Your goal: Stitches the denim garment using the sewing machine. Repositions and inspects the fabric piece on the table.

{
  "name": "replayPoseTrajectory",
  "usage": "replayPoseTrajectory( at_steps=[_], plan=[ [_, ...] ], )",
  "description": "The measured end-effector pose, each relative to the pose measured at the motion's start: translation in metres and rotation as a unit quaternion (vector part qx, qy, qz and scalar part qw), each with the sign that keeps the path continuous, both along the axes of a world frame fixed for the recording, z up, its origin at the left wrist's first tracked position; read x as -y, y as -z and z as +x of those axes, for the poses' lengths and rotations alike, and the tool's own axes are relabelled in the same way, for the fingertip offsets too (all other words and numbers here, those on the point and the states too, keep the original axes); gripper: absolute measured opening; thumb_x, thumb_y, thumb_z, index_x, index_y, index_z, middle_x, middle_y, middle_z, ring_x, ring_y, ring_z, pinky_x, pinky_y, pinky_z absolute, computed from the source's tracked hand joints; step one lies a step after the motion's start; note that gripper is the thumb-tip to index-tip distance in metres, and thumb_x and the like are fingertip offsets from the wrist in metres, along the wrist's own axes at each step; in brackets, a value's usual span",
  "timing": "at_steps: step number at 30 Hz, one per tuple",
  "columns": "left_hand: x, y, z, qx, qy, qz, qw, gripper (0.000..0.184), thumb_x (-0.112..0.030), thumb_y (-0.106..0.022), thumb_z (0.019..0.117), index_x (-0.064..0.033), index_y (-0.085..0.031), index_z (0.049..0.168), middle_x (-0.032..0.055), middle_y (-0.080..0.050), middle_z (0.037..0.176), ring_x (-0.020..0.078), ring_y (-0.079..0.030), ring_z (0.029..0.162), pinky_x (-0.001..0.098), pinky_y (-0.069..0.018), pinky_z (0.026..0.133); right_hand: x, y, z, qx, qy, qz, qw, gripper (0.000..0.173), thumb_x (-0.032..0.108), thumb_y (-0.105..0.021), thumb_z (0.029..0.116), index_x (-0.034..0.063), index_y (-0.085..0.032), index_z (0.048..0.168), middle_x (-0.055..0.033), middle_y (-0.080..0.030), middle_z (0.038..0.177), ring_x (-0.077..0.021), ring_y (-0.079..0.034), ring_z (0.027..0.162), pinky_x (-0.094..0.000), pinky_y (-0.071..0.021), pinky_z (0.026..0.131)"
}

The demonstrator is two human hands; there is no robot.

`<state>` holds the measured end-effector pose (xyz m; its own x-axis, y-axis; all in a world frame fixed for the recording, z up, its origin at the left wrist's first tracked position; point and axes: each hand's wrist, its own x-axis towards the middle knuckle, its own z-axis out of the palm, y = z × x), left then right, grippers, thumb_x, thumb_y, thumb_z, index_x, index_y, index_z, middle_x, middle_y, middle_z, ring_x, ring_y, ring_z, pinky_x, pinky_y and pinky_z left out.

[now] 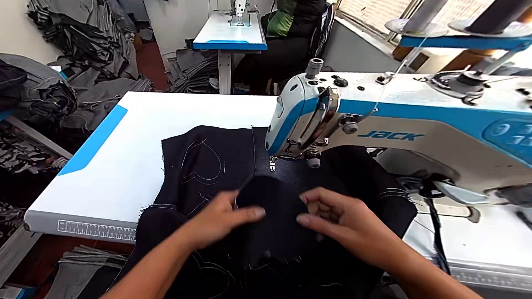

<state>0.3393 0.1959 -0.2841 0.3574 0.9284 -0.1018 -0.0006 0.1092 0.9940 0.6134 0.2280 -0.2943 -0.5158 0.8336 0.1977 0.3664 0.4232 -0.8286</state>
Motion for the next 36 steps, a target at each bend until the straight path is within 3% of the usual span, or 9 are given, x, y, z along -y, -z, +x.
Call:
replayPoseTrajectory(
  at_steps=[3, 5, 7, 12, 17, 24, 30, 34, 36],
  plan=[
    [-0.060, 0.008, -0.026, -0.162, -0.059, 0.092, 0.981, 0.030, -0.008, -0.070, 0.0947, -0.0024, -0.064, 0.124, 0.0052, -0.074, 0.092, 0.0098, -0.070, 0.079, 0.0310, -0.0599, 0.076, -0.034, 0.000, -0.022, 0.102, 0.042, 0.107, 0.988, 0.025, 0.016, -0.072, 0.0925, 0.0087, -0.065, 0.115, 0.0032, -0.064, 0.071, -0.0094, -0.062, 0.055, -0.0289, -0.0557, 0.050],
    [-0.089, 0.022, -0.036, -0.273, -0.057, 0.112, 0.954, 0.042, -0.012, -0.076, 0.0920, -0.0020, -0.061, 0.130, 0.0080, -0.072, 0.087, 0.0128, -0.065, 0.069, 0.0322, -0.0553, 0.067, -0.049, 0.016, -0.031, 0.182, 0.053, 0.165, 0.968, 0.032, 0.008, -0.074, 0.0911, 0.0012, -0.062, 0.120, -0.0073, -0.064, 0.074, -0.0240, -0.064, 0.059, -0.0461, -0.0558, 0.057],
    [-0.100, 0.034, -0.035, -0.319, -0.057, 0.116, 0.939, 0.042, -0.013, -0.076, 0.0922, -0.0024, -0.061, 0.131, 0.0089, -0.074, 0.090, 0.0142, -0.067, 0.069, 0.0327, -0.0557, 0.066, -0.051, 0.036, -0.037, 0.240, 0.054, 0.205, 0.947, 0.031, 0.008, -0.071, 0.0926, 0.0021, -0.061, 0.121, -0.0131, -0.066, 0.078, -0.0331, -0.067, 0.062, -0.0533, -0.0555, 0.056],
    [-0.103, 0.060, -0.025, -0.338, -0.109, 0.235, 0.905, 0.031, -0.015, -0.076, 0.0922, -0.0059, -0.069, 0.122, 0.0045, -0.076, 0.092, 0.0152, -0.072, 0.082, 0.0365, -0.0580, 0.080, -0.050, 0.063, -0.030, 0.217, 0.061, 0.269, 0.936, 0.028, 0.015, -0.055, 0.0997, 0.0080, -0.066, 0.124, -0.0122, -0.068, 0.095, -0.0297, -0.070, 0.072, -0.0456, -0.0562, 0.055],
    [-0.110, 0.071, -0.024, -0.346, -0.126, 0.277, 0.887, 0.028, -0.019, -0.076, 0.0922, -0.0092, -0.072, 0.118, 0.0012, -0.074, 0.088, 0.0142, -0.069, 0.077, 0.0377, -0.0557, 0.075, -0.051, 0.069, -0.028, 0.199, 0.095, 0.266, 0.938, 0.026, 0.019, -0.054, 0.1004, 0.0053, -0.071, 0.115, -0.0110, -0.068, 0.093, -0.0265, -0.070, 0.072, -0.0432, -0.0567, 0.056],
    [-0.112, 0.075, -0.026, -0.346, -0.133, 0.292, 0.882, 0.035, -0.021, -0.079, 0.0889, -0.0085, -0.070, 0.120, 0.0007, -0.072, 0.086, 0.0116, -0.066, 0.072, 0.0308, -0.0541, 0.069, -0.054, 0.074, -0.028, 0.200, 0.114, 0.248, 0.941, 0.035, 0.025, -0.054, 0.1005, 0.0066, -0.072, 0.124, -0.0087, -0.064, 0.087, -0.0234, -0.064, 0.064, -0.0397, -0.0519, 0.051],
    [-0.111, 0.045, -0.045, -0.330, -0.178, 0.209, 0.903, 0.047, -0.012, -0.079, 0.0882, -0.0033, -0.063, 0.131, 0.0123, -0.072, 0.109, 0.0189, -0.072, 0.083, 0.0369, -0.0598, 0.076, -0.055, 0.077, -0.026, 0.188, 0.117, 0.243, 0.944, 0.037, 0.028, -0.054, 0.1002, 0.0081, -0.072, 0.124, -0.0060, -0.064, 0.085, -0.0199, -0.061, 0.061, -0.0378, -0.0498, 0.050],
    [-0.093, 0.021, -0.062, -0.422, -0.229, 0.181, 0.858, 0.020, -0.018, -0.073, 0.0946, -0.0051, -0.070, 0.110, 0.0098, -0.072, 0.096, 0.0211, -0.069, 0.079, 0.0439, -0.0564, 0.074, -0.056, 0.078, -0.026, 0.188, 0.119, 0.241, 0.945, 0.038, 0.030, -0.054, 0.0999, 0.0083, -0.072, 0.125, -0.0051, -0.064, 0.084, -0.0186, -0.059, 0.060, -0.0365, -0.0480, 0.050],
    [-0.082, 0.018, -0.061, -0.466, -0.178, 0.139, 0.855, 0.024, -0.028, -0.071, 0.0965, -0.0045, -0.073, 0.100, 0.0121, -0.070, 0.089, 0.0276, -0.067, 0.080, 0.0535, -0.0531, 0.075, -0.056, 0.077, -0.026, 0.187, 0.119, 0.242, 0.945, 0.038, 0.030, -0.053, 0.1000, 0.0086, -0.072, 0.125, -0.0042, -0.063, 0.082, -0.0173, -0.058, 0.059, -0.0354, -0.0474, 0.050]
  ],
)
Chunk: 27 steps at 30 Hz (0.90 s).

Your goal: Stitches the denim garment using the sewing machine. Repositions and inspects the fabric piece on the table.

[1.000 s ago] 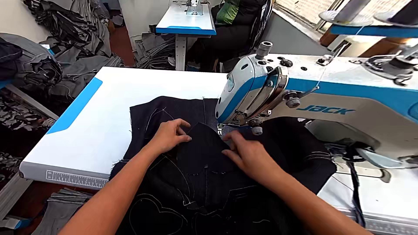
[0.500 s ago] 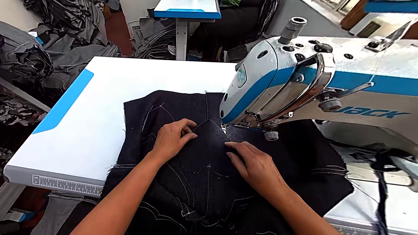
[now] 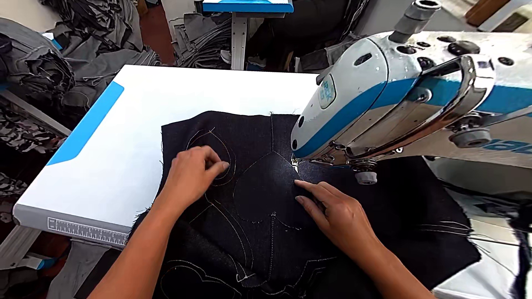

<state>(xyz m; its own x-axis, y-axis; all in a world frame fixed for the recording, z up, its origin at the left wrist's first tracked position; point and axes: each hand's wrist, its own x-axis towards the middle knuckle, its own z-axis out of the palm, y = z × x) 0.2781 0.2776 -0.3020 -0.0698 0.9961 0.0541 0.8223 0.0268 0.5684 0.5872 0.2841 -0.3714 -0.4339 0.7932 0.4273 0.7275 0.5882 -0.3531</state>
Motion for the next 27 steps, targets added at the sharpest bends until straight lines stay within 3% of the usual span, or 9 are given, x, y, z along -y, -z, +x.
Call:
replayPoseTrajectory(
  at_steps=[2, 5, 15, 27],
  plan=[
    [0.010, 0.000, 0.012, -0.039, 0.026, -0.085, 0.995, 0.035, -0.039, -0.065, 0.0997, -0.0048, -0.074, 0.102, 0.0150, -0.069, 0.096, 0.0330, -0.067, 0.091, 0.0597, -0.0514, 0.080, 0.000, -0.001, -0.001, -0.001, 0.000, -0.002, 1.000, 0.039, 0.031, -0.053, 0.0997, 0.0088, -0.073, 0.124, -0.0036, -0.063, 0.082, -0.0168, -0.058, 0.059, -0.0349, -0.0473, 0.050],
    [0.015, 0.009, 0.030, -0.067, 0.021, -0.117, 0.991, 0.041, -0.050, -0.067, 0.0953, -0.0090, -0.075, 0.097, 0.0103, -0.064, 0.092, 0.0277, -0.064, 0.084, 0.0515, -0.0508, 0.073, 0.000, -0.002, -0.001, -0.005, 0.001, -0.009, 1.000, 0.038, 0.031, -0.053, 0.0999, 0.0085, -0.073, 0.124, -0.0045, -0.064, 0.083, -0.0185, -0.059, 0.061, -0.0367, -0.0478, 0.051],
    [0.013, 0.014, 0.035, -0.034, -0.003, -0.097, 0.995, 0.031, -0.041, -0.074, 0.0930, -0.0104, -0.076, 0.092, 0.0087, -0.066, 0.091, 0.0256, -0.064, 0.084, 0.0503, -0.0494, 0.072, 0.001, -0.004, -0.002, -0.004, 0.002, -0.014, 1.000, 0.038, 0.031, -0.055, 0.1006, 0.0083, -0.072, 0.125, -0.0053, -0.065, 0.085, -0.0191, -0.060, 0.062, -0.0371, -0.0481, 0.053],
    [0.010, 0.016, 0.033, -0.027, -0.008, -0.103, 0.994, 0.032, -0.043, -0.076, 0.0906, -0.0110, -0.077, 0.092, 0.0089, -0.066, 0.093, 0.0270, -0.064, 0.087, 0.0524, -0.0490, 0.075, -0.001, -0.005, -0.001, -0.006, -0.004, -0.023, 1.000, 0.036, 0.028, -0.056, 0.1019, 0.0068, -0.071, 0.126, -0.0076, -0.064, 0.086, -0.0220, -0.062, 0.065, -0.0395, -0.0500, 0.055]
  ],
)
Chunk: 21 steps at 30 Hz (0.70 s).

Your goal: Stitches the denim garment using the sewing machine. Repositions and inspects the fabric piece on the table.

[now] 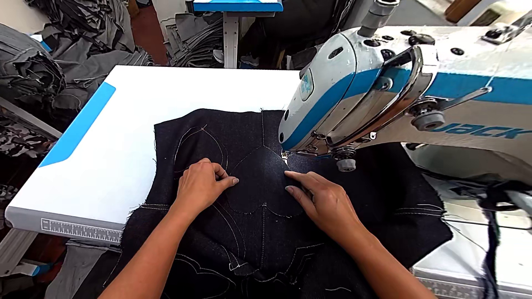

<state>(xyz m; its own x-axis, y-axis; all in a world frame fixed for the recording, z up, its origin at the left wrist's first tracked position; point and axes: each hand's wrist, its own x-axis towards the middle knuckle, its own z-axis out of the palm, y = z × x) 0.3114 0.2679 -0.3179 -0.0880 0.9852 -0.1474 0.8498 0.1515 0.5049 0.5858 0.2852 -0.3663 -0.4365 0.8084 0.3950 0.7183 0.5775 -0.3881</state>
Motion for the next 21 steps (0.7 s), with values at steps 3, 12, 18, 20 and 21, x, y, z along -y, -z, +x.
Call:
replayPoseTrajectory(
  at_steps=[3, 12, 18, 20, 21],
  plan=[
    [-0.003, 0.000, -0.002, 0.007, -0.004, -0.011, 1.000, 0.031, -0.044, -0.077, 0.0895, -0.0122, -0.077, 0.090, 0.0072, -0.066, 0.091, 0.0255, -0.063, 0.087, 0.0514, -0.0483, 0.075, 0.000, 0.001, 0.000, -0.001, 0.002, -0.002, 1.000, 0.036, 0.028, -0.058, 0.1012, 0.0075, -0.071, 0.127, -0.0070, -0.064, 0.086, -0.0209, -0.061, 0.064, -0.0390, -0.0491, 0.054],
    [-0.006, -0.002, -0.003, 0.002, -0.008, -0.027, 1.000, 0.030, -0.043, -0.077, 0.0898, -0.0130, -0.077, 0.089, 0.0064, -0.067, 0.092, 0.0247, -0.063, 0.088, 0.0516, -0.0475, 0.075, 0.001, 0.001, -0.001, 0.001, 0.009, 0.000, 1.000, 0.036, 0.030, -0.060, 0.1009, 0.0087, -0.071, 0.127, -0.0064, -0.064, 0.086, -0.0205, -0.061, 0.064, -0.0385, -0.0482, 0.053],
    [0.000, 0.000, 0.002, -0.018, 0.003, 0.022, 1.000, 0.031, -0.040, -0.078, 0.0901, -0.0101, -0.073, 0.099, 0.0083, -0.066, 0.090, 0.0264, -0.063, 0.083, 0.0517, -0.0488, 0.072, 0.001, 0.001, -0.001, -0.001, 0.011, -0.001, 1.000, 0.035, 0.030, -0.060, 0.1006, 0.0095, -0.072, 0.127, -0.0071, -0.064, 0.086, -0.0214, -0.060, 0.063, -0.0390, -0.0478, 0.052],
    [0.006, 0.002, 0.008, -0.049, 0.037, 0.091, 0.994, 0.035, -0.031, -0.078, 0.0916, -0.0060, -0.069, 0.115, 0.0142, -0.065, 0.103, 0.0325, -0.065, 0.092, 0.0540, -0.0528, 0.079, 0.000, 0.001, -0.002, -0.004, 0.013, 0.002, 1.000, 0.035, 0.029, -0.061, 0.1002, 0.0092, -0.072, 0.126, -0.0073, -0.064, 0.086, -0.0212, -0.061, 0.063, -0.0386, -0.0482, 0.052],
    [0.007, 0.004, 0.013, -0.054, 0.062, 0.133, 0.988, 0.035, -0.025, -0.079, 0.0907, -0.0043, -0.069, 0.118, 0.0169, -0.065, 0.109, 0.0358, -0.065, 0.099, 0.0551, -0.0528, 0.085, 0.001, 0.001, -0.002, -0.004, 0.014, 0.001, 1.000, 0.034, 0.029, -0.061, 0.1001, 0.0090, -0.073, 0.126, -0.0072, -0.064, 0.086, -0.0213, -0.061, 0.064, -0.0386, -0.0485, 0.053]
  ],
)
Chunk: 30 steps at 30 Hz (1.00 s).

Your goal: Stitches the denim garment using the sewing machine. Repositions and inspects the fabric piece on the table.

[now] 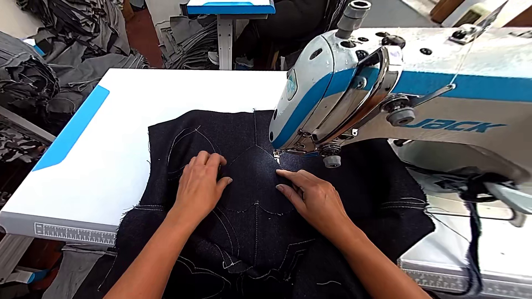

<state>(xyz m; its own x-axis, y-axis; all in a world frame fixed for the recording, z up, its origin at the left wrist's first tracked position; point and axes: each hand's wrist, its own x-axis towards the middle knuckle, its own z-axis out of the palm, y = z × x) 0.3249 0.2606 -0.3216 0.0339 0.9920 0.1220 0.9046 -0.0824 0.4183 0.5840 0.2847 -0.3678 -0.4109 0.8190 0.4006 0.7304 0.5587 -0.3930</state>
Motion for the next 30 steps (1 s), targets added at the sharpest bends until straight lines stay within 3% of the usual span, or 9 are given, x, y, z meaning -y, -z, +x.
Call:
replayPoseTrajectory(
  at_steps=[2, 5, 10, 16, 26, 30],
  plan=[
    [0.001, 0.003, 0.014, 0.003, 0.064, 0.072, 0.995, 0.031, -0.015, -0.079, 0.0889, -0.0036, -0.071, 0.117, 0.0190, -0.066, 0.114, 0.0389, -0.063, 0.107, 0.0559, -0.0516, 0.090, 0.000, 0.000, 0.000, 0.001, 0.001, -0.002, 1.000, 0.035, 0.029, -0.062, 0.1001, 0.0091, -0.072, 0.126, -0.0072, -0.065, 0.086, -0.0213, -0.062, 0.064, -0.0389, -0.0491, 0.053],
    [0.001, 0.011, 0.040, 0.003, 0.153, 0.120, 0.981, 0.023, -0.015, -0.069, 0.0955, -0.0059, -0.073, 0.116, 0.0153, -0.068, 0.123, 0.0338, -0.062, 0.121, 0.0529, -0.0488, 0.102, -0.001, 0.000, -0.001, 0.000, -0.002, -0.002, 1.000, 0.035, 0.029, -0.061, 0.1001, 0.0089, -0.072, 0.126, -0.0075, -0.065, 0.086, -0.0218, -0.062, 0.064, -0.0395, -0.0492, 0.053],
    [-0.007, 0.034, 0.061, -0.010, 0.188, 0.093, 0.978, 0.041, -0.028, -0.054, 0.1056, -0.0025, -0.062, 0.136, 0.0162, -0.057, 0.146, 0.0323, -0.046, 0.145, 0.0512, -0.0335, 0.120, -0.001, 0.001, -0.001, 0.002, 0.003, 0.001, 1.000, 0.035, 0.030, -0.059, 0.1004, 0.0087, -0.073, 0.125, -0.0077, -0.066, 0.086, -0.0232, -0.064, 0.066, -0.0413, -0.0507, 0.054],
    [-0.009, 0.045, 0.059, -0.066, 0.198, 0.087, 0.974, 0.053, -0.036, -0.040, 0.1095, -0.0038, -0.048, 0.150, 0.0130, -0.046, 0.158, 0.0281, -0.035, 0.152, 0.0539, -0.0236, 0.124, 0.001, 0.002, 0.000, 0.003, 0.004, -0.003, 1.000, 0.037, 0.031, -0.058, 0.1006, 0.0093, -0.072, 0.127, -0.0056, -0.064, 0.084, -0.0204, -0.062, 0.065, -0.0382, -0.0496, 0.053],
    [-0.011, 0.048, 0.058, -0.081, 0.213, 0.099, 0.969, 0.054, -0.037, -0.036, 0.1099, -0.0043, -0.047, 0.152, 0.0116, -0.045, 0.159, 0.0270, -0.035, 0.152, 0.0550, -0.0225, 0.124, 0.001, 0.003, 0.002, -0.013, -0.005, -0.006, 1.000, 0.037, 0.029, -0.058, 0.0991, 0.0083, -0.073, 0.127, -0.0030, -0.063, 0.080, -0.0157, -0.059, 0.061, -0.0337, -0.0489, 0.053],
    [-0.007, 0.041, 0.058, -0.098, 0.189, 0.048, 0.976, 0.054, -0.042, -0.033, 0.1102, -0.0152, -0.044, 0.155, 0.0037, -0.038, 0.164, 0.0272, -0.027, 0.155, 0.0680, -0.0117, 0.121, 0.002, 0.002, 0.002, 0.004, -0.009, 0.009, 1.000, 0.037, 0.030, -0.059, 0.0990, 0.0077, -0.074, 0.125, -0.0049, -0.064, 0.080, -0.0187, -0.061, 0.061, -0.0357, -0.0501, 0.052]
  ],
)
